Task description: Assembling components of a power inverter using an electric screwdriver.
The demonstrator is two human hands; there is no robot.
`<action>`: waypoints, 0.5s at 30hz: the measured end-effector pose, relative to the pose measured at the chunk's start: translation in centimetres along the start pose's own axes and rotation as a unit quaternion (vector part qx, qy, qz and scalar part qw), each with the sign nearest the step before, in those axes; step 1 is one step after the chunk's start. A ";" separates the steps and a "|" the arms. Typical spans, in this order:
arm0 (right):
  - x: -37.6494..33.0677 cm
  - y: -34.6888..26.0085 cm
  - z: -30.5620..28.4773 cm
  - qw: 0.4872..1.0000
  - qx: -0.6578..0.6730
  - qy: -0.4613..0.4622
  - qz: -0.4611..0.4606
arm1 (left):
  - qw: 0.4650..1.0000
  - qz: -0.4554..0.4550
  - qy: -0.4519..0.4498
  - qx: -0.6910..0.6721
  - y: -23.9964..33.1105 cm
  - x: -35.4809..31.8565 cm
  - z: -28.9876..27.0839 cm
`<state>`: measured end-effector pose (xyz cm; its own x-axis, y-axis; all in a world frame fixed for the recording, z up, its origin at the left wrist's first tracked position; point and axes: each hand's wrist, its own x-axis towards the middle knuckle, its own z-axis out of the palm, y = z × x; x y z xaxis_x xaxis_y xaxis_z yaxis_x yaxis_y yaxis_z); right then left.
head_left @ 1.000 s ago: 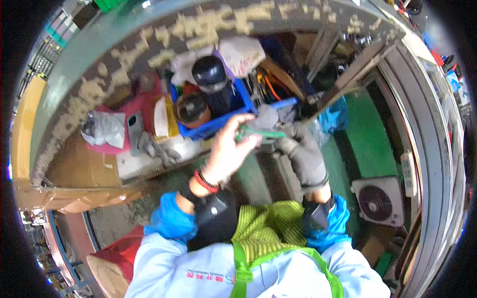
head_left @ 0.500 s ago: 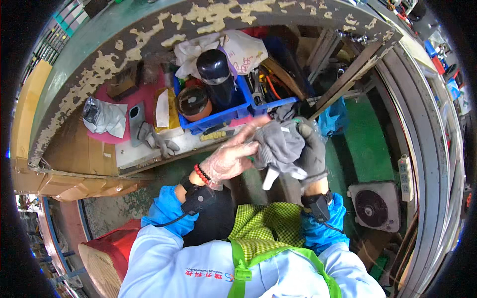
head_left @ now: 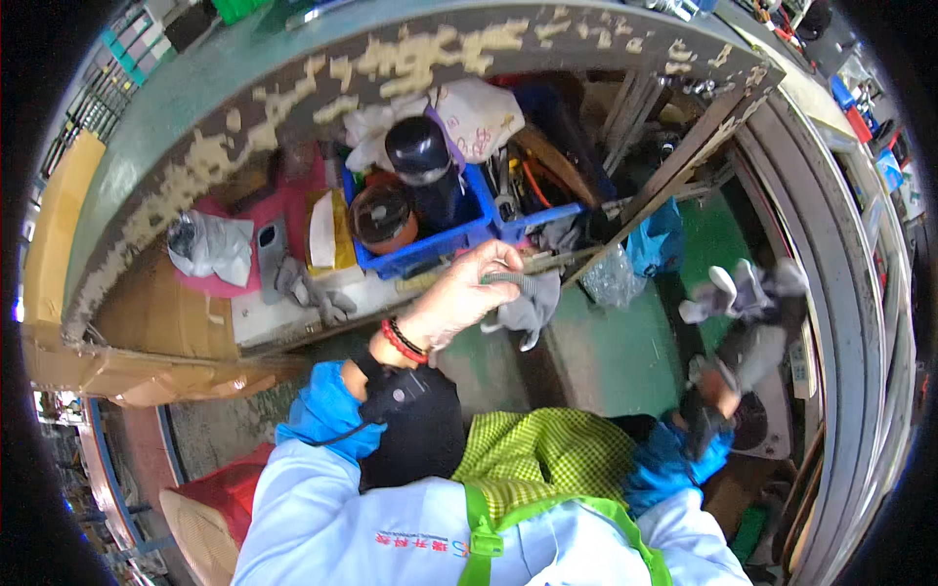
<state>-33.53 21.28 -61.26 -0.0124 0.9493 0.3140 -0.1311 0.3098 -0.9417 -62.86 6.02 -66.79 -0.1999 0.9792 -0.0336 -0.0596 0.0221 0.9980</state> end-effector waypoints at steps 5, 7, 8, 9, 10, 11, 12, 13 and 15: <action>-3.8 -2.7 -1.1 0.975 -0.149 -0.136 -0.095 | 0.913 0.248 0.238 0.217 1.8 8.4 2.6; -5.2 -2.6 -0.9 0.984 -0.125 -0.118 -0.047 | 0.814 0.338 0.333 0.335 2.7 13.8 2.5; -6.1 -2.5 -1.0 0.989 -0.081 -0.121 0.009 | 0.789 0.352 0.356 0.357 2.7 16.4 2.3; -6.8 -2.5 -1.1 0.988 -0.063 -0.132 0.045 | 0.785 0.368 0.351 0.355 2.4 18.8 1.8; -7.5 -2.6 -1.3 0.985 -0.030 -0.143 0.087 | 0.761 0.381 0.349 0.392 2.0 21.4 1.2; -7.7 -2.6 -1.5 0.982 -0.119 -0.149 0.009 | 0.763 0.329 0.338 0.442 1.1 23.5 0.6; -7.9 -2.6 -1.7 0.979 -0.137 -0.152 0.008 | 0.738 0.324 0.338 0.485 0.1 25.4 0.0; -7.7 -2.6 -2.1 0.972 -0.168 -0.159 -0.030 | 0.749 0.244 0.307 0.535 -0.9 27.1 -0.8; -7.1 -2.4 -2.7 0.956 -0.196 -0.191 -0.103 | 0.716 0.117 0.169 0.667 -2.6 29.3 -1.7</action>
<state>-30.50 13.98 -61.53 -0.3983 0.8008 0.4474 0.2114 0.5547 -0.8047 -70.26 34.26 -70.50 -0.2903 0.8875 0.3578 0.9566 0.2588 0.1343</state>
